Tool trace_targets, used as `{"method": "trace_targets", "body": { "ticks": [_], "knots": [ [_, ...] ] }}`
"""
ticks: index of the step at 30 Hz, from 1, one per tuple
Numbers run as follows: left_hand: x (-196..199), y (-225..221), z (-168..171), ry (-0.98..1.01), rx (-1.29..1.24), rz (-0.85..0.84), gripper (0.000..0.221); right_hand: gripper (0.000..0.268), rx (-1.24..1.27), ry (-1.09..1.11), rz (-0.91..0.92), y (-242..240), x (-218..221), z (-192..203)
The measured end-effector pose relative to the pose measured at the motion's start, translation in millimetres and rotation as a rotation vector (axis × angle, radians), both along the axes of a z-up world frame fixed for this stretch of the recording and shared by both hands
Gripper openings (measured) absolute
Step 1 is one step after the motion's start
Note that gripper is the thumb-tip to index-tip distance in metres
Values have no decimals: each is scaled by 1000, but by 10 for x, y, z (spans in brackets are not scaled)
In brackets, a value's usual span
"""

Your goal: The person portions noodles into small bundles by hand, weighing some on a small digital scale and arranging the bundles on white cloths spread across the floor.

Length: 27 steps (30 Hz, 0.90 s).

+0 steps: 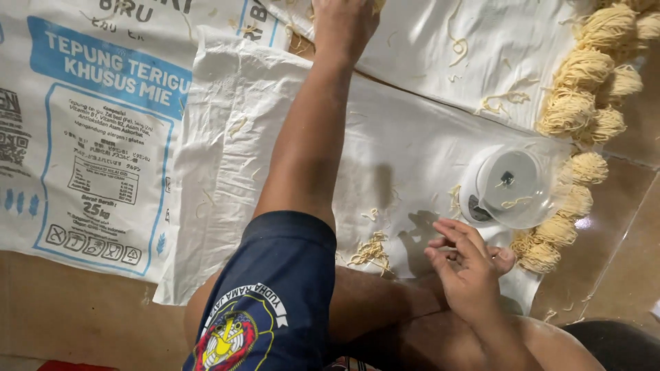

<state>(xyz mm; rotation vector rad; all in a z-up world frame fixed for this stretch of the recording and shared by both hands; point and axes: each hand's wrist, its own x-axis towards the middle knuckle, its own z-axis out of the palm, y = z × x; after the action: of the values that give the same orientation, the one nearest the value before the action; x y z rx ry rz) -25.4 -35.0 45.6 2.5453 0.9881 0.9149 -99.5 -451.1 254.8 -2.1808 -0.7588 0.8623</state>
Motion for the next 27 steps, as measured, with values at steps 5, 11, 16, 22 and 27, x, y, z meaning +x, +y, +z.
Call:
{"method": "trace_targets", "body": {
  "ticks": [5,11,16,22,27],
  "knots": [
    [-213,9,483,-100,-606,-116,45,43,7,-170,52,26,33,-32],
    [-724,-17,1253,-246,-1515,-586,46,38,-87,-181,-13,-101,71,-164],
    [-1174,-1042,1542,-230,-1576,-616,30,40,92,-60,-90,-217,93,-601],
    [-1528,-2142,1499,-185,-1546,-472,32,42,-13,-151,-59,-398,83,-818],
    [-1627,-2319,909,154,-1182,-298,80,40,-160,-295,-47,-487,-71,-172]
  ]
}}
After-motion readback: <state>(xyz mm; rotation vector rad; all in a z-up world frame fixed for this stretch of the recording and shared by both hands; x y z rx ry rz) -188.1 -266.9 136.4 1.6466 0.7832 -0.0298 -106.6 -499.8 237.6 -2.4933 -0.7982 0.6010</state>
